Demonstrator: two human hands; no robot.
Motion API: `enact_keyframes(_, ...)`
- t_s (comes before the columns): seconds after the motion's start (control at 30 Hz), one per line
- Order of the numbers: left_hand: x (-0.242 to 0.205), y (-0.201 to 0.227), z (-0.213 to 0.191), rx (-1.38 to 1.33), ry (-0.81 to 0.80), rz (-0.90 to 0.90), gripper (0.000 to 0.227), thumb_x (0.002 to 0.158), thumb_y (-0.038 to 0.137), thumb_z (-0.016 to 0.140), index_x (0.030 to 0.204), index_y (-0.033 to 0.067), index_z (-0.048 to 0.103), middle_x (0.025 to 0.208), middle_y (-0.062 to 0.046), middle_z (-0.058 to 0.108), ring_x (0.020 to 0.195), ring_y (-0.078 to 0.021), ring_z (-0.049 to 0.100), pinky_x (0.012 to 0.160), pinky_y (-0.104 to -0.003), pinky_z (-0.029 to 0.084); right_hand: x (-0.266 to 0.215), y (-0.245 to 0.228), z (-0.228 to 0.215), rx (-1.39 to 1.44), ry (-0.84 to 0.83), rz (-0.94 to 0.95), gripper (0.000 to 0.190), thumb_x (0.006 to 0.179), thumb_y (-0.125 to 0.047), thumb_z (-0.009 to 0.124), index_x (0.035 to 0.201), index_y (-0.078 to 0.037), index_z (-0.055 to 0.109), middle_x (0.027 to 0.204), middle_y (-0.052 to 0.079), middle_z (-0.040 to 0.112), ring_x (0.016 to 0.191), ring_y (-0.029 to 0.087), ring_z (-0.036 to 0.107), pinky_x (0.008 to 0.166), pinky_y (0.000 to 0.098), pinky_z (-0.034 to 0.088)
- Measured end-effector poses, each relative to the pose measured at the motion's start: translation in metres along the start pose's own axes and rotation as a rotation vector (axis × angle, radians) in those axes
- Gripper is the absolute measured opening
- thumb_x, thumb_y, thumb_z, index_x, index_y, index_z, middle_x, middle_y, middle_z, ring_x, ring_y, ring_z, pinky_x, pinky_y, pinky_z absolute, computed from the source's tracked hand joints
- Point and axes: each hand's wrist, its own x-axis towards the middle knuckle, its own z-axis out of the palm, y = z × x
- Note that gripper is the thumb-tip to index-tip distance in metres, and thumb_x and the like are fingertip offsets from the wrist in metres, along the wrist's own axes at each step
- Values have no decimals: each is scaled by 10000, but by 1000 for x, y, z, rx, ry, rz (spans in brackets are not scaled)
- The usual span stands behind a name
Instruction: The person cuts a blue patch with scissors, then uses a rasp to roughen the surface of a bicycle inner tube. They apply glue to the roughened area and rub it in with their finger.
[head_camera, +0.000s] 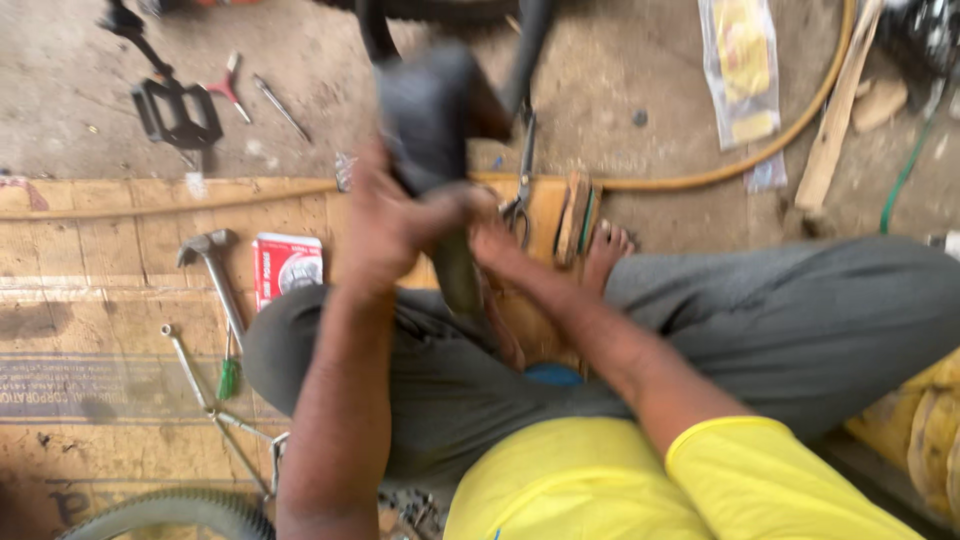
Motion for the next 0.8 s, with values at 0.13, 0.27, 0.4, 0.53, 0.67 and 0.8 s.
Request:
enact_keyframes(0.13,-2,-5,32,-51,-281,94,588,787,117,839,1322,-1,626,1256,-76,720,1152,-198,677,1078,-344,524,5,-20,-11,-28,-24,-17,268,838,-73,610,1091,-114,690,1073,149,707,1038,371,667,881,488,544)
enact_keyframes(0.27,-9,-3,48,-145,-394,102,595,822,129,832,1354,2,597,1294,-78,699,1192,-161,635,1088,-322,495,-40,-8,-65,-89,-165,51,311,828,-61,619,1122,-130,692,1079,144,713,1037,366,670,871,486,546)
enact_keyframes(0.4,-10,0,54,-72,-386,38,612,781,139,851,1334,13,621,1200,-80,698,1062,-154,631,961,-315,532,-66,-9,-147,-182,-412,167,355,818,-50,629,1153,-146,695,1085,138,719,1035,361,673,862,484,547)
enact_keyframes(0.53,-2,-6,67,-122,-382,40,601,791,130,843,1324,19,589,1232,-66,699,1110,-148,651,980,-310,542,-105,-25,-231,-173,-593,277,401,807,-38,639,1184,-162,697,1091,133,724,1034,357,676,853,481,549)
enact_keyframes(0.67,7,-13,77,-111,-380,46,596,797,107,818,1333,25,570,1246,-61,684,1104,-144,645,976,-315,535,-147,-24,-298,181,31,136,375,816,-20,626,1168,-126,702,1023,121,740,877,297,735,747,409,599)
enact_keyframes(0.8,14,-23,85,-37,-346,27,561,807,93,815,1319,22,599,1209,-63,695,1083,-138,641,966,-310,532,-142,16,-308,-341,101,293,303,939,-16,637,1215,-116,711,954,152,694,879,319,686,732,422,547)
